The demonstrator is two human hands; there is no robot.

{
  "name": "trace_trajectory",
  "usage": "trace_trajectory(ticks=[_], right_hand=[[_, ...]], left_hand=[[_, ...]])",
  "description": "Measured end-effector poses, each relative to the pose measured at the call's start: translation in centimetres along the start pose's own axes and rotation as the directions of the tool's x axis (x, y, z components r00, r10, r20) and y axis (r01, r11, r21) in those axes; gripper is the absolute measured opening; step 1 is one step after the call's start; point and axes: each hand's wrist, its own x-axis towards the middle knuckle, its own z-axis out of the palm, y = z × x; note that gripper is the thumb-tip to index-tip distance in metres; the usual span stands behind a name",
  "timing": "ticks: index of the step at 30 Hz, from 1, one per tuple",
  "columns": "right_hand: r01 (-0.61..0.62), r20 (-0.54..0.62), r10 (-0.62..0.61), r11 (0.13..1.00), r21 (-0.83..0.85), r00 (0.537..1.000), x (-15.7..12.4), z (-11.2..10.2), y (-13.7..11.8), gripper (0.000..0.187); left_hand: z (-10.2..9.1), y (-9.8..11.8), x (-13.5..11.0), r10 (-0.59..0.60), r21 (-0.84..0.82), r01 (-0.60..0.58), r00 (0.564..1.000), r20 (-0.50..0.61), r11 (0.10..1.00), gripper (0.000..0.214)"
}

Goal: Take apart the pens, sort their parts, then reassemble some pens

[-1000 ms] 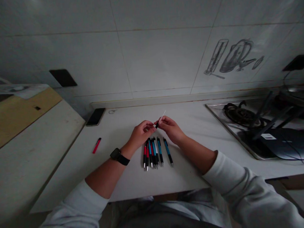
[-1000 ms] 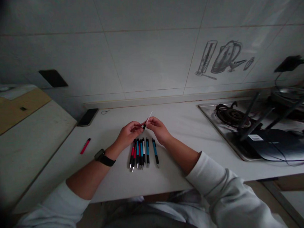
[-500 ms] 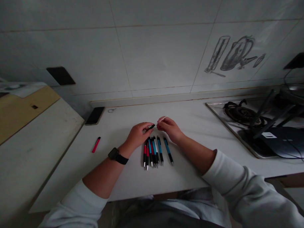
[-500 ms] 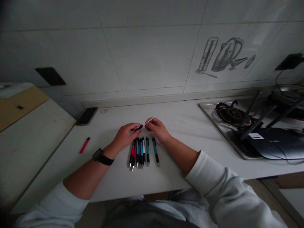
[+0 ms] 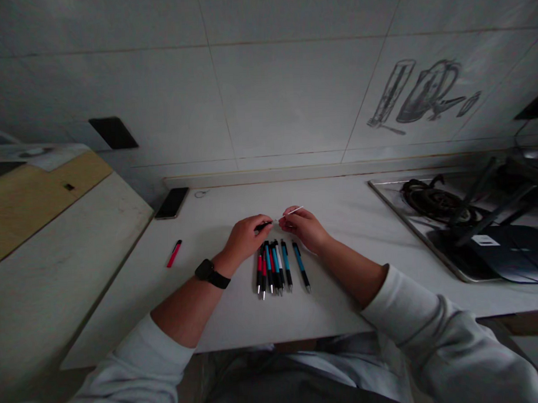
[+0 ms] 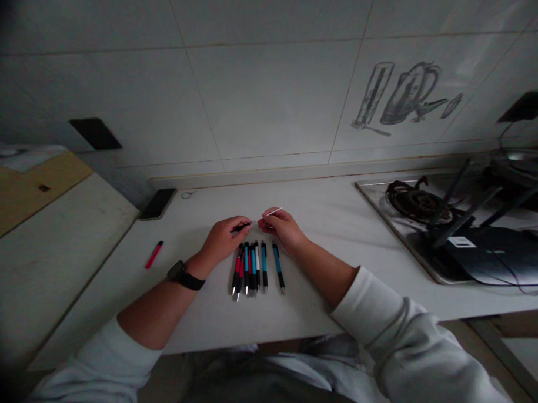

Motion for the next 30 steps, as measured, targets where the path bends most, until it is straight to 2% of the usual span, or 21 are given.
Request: trace_trajectory(ticks=[6, 9, 12, 15, 17, 18, 21, 23, 25, 26, 30], right_hand=[[0.037, 0.044, -0.035, 0.999, -0.027, 0.998, -0.1, 0.1, 0.1, 0.034], [0.082, 0.003, -0.082, 0.997, -0.016, 0.997, 0.6, -0.7, -1.0, 0.035], [0.168, -0.123, -0.173, 0.985, -0.051, 0.977, 2.2, -3.3, -3.4, 0.035], [0.253, -0.291, -0.317, 0.937, -0.239, 0.903, 3.6, -7.6, -6.2, 0.027], [0.250, -0.376, -0.415, 0.875, -0.415, 0.829, 4.3, -10.8, -7.6, 0.025], [0.233, -0.387, -0.447, 0.842, -0.487, 0.806, 4.5, -12.3, -8.1, 0.025], [0.116, -0.420, -0.491, 0.743, -0.659, 0.763, 5.0, -15.8, -8.9, 0.024], [0.022, -0.438, -0.504, 0.675, -0.738, 0.745, 5.1, -17.0, -8.9, 0.023], [-0.043, -0.415, -0.505, 0.595, -0.803, 0.757, 5.1, -17.3, -8.7, 0.021], [-0.062, -0.383, -0.500, 0.545, -0.836, 0.777, 5.0, -17.1, -8.5, 0.020], [-0.070, -0.193, -0.449, 0.277, -0.958, 0.872, 4.5, -14.2, -6.9, 0.018]], left_hand=[[-0.2, -0.1, -0.1, -0.012, 0.052, 0.012, 1.000, 0.004, 0.999, 0.011], [-0.4, -0.3, -0.2, -0.026, 0.062, 0.026, 1.000, 0.001, 0.998, 0.011], [-0.5, -0.6, -0.3, -0.044, 0.067, 0.044, 0.999, 0.000, 0.997, 0.013], [-0.6, -0.8, -0.2, -0.063, 0.059, 0.063, 0.998, -0.005, 0.996, 0.012], [-0.6, -1.0, -0.1, -0.076, 0.050, 0.076, 0.997, -0.004, 0.996, 0.012], [-0.6, -1.0, -0.1, -0.083, 0.046, 0.082, 0.997, -0.001, 0.996, 0.012], [-0.5, -1.3, 0.0, -0.085, 0.040, 0.085, 0.996, 0.008, 0.996, 0.012], [-0.4, -1.6, -0.1, -0.072, 0.037, 0.072, 0.997, 0.000, 0.997, 0.012], [-0.3, -1.9, -0.1, -0.057, 0.033, 0.057, 0.998, -0.013, 0.998, 0.012], [-0.2, -2.1, -0.1, -0.050, 0.029, 0.051, 0.999, -0.018, 0.998, 0.012], [-0.1, -2.3, -0.1, -0.051, 0.021, 0.052, 0.998, -0.039, 0.998, 0.012]])
